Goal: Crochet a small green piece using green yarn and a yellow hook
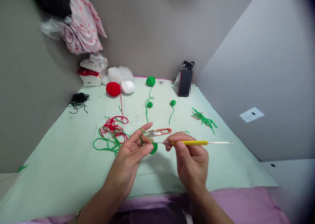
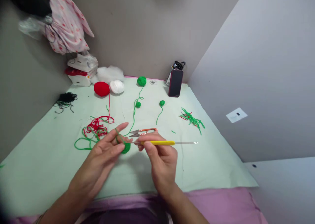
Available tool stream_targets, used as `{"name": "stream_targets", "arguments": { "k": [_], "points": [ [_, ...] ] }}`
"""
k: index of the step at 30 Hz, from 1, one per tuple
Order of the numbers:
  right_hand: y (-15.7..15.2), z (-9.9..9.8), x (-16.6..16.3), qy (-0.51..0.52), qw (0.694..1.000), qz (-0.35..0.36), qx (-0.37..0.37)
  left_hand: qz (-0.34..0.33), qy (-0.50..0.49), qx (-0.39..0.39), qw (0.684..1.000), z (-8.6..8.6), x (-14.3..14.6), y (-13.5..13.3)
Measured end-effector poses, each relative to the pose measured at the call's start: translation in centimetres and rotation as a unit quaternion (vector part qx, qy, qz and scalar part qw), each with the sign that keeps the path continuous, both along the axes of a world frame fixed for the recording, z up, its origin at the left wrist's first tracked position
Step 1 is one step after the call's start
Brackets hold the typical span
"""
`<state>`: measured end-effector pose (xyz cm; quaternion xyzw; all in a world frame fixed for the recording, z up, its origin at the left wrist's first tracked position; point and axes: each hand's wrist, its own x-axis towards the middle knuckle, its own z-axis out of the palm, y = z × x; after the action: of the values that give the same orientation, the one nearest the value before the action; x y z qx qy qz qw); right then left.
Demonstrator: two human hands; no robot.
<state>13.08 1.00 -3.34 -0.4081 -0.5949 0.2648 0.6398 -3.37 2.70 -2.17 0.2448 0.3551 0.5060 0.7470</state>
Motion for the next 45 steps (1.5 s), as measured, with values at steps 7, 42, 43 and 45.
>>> {"name": "stream_targets", "arguments": {
  "k": [7,42,43,45],
  "points": [
    [-0.2,-0.7,-0.4,-0.159,0.979,-0.043,0.123,-0.073,-0.042,-0.029,0.996,-0.2,0.6,-0.3],
    [-0.2,-0.5,-0.6,-0.042,0.999,-0.025,0.024,-0.035,-0.021,-0.012,0.999,0.0,1.2,-0.8],
    [-0.4,-0.6,-0.6,-0.086,0.994,-0.044,0.049,-0.024,-0.019,-0.011,0.999,0.0,1.3,-0.7],
    [-0.7,-0.6,-0.6,-0.150,0.980,-0.079,0.109,-0.008,-0.020,-0.008,1.000,0.0,1.4,-0.7]
  ]
}}
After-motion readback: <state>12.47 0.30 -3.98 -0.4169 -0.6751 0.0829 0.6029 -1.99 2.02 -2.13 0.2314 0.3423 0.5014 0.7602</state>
